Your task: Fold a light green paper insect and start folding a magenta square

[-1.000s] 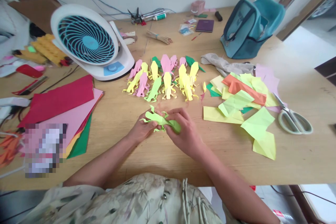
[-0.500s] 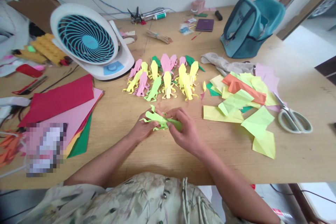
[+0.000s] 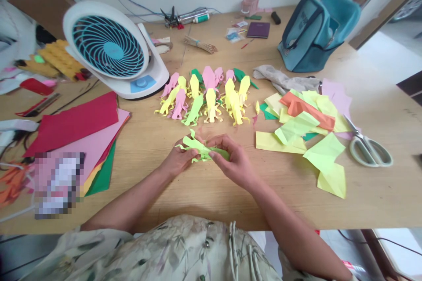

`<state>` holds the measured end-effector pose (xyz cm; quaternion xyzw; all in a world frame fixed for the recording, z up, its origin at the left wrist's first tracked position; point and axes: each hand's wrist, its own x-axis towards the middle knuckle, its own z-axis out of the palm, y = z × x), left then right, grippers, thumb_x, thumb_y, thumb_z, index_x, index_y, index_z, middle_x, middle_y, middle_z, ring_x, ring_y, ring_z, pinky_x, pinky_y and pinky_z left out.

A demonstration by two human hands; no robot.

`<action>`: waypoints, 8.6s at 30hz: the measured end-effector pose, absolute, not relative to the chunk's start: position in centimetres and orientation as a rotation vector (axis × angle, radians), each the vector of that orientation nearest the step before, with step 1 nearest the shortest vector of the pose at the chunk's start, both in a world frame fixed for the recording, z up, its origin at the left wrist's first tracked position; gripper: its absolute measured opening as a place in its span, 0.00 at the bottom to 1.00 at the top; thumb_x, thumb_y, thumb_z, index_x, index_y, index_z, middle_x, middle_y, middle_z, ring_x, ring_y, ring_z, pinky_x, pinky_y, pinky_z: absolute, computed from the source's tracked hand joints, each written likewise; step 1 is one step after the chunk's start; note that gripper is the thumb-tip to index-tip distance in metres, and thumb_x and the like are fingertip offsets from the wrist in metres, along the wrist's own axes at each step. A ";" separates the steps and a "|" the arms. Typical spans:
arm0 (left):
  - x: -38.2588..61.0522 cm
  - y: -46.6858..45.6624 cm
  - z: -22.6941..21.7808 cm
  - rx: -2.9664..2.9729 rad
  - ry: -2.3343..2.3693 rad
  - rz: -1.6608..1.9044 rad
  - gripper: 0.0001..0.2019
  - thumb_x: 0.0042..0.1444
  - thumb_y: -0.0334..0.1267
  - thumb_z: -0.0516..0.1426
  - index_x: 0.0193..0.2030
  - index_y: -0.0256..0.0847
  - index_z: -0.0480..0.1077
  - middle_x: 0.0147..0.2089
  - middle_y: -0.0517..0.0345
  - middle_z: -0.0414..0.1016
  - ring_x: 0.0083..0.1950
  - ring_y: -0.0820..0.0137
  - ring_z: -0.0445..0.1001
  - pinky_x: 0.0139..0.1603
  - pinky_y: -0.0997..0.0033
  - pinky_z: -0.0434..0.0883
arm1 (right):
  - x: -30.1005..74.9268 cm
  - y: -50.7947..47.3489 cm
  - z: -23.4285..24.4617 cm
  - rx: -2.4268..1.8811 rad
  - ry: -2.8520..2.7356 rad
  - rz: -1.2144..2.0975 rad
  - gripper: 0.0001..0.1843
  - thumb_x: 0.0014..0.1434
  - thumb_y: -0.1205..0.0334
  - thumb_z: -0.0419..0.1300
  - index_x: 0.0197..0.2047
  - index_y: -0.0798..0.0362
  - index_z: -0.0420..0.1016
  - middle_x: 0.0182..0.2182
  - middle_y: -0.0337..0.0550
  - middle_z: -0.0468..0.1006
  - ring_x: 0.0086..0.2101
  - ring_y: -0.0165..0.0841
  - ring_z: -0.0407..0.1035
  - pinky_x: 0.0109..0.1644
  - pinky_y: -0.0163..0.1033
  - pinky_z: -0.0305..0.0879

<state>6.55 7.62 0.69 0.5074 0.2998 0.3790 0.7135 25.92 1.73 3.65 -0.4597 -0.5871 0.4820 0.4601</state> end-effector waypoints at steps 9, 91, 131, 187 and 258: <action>6.3 7.7 2.3 1.355 0.674 0.815 0.19 0.53 0.49 0.68 0.41 0.36 0.71 0.30 0.61 0.73 0.31 0.74 0.71 0.34 0.76 0.67 | 25.8 1.7 4.0 -1.192 -1.431 1.134 0.09 0.64 0.55 0.61 0.44 0.51 0.75 0.44 0.45 0.77 0.44 0.36 0.72 0.49 0.41 0.67; 5.0 7.2 4.9 1.977 0.495 1.122 0.06 0.58 0.31 0.64 0.41 0.42 0.76 0.48 0.51 0.79 0.49 0.67 0.78 0.50 0.66 0.75 | 25.5 0.9 3.8 -0.946 -1.906 0.174 0.19 0.58 0.72 0.61 0.51 0.48 0.70 0.41 0.48 0.72 0.40 0.38 0.72 0.39 0.43 0.74; 6.4 5.7 4.5 1.927 0.687 1.274 0.09 0.55 0.31 0.65 0.41 0.41 0.72 0.44 0.52 0.76 0.46 0.68 0.76 0.48 0.65 0.74 | 24.7 0.8 4.3 -0.919 -1.724 0.505 0.11 0.59 0.73 0.61 0.44 0.51 0.69 0.39 0.47 0.71 0.43 0.38 0.67 0.44 0.44 0.67; 6.6 7.3 4.1 1.198 0.876 0.841 0.19 0.50 0.46 0.69 0.43 0.36 0.75 0.40 0.54 0.79 0.38 0.71 0.79 0.39 0.70 0.80 | 24.9 2.1 2.8 -1.064 -0.988 1.512 0.17 0.61 0.45 0.64 0.37 0.51 0.73 0.27 0.38 0.77 0.29 0.30 0.68 0.35 0.36 0.63; 4.3 9.2 2.1 1.546 0.819 0.894 0.20 0.63 0.45 0.58 0.60 0.42 0.71 0.42 0.56 0.73 0.34 0.75 0.74 0.31 0.78 0.76 | 24.4 2.7 0.8 -1.107 -0.787 1.487 0.18 0.51 0.50 0.72 0.35 0.49 0.69 0.32 0.32 0.73 0.27 0.26 0.72 0.36 0.36 0.72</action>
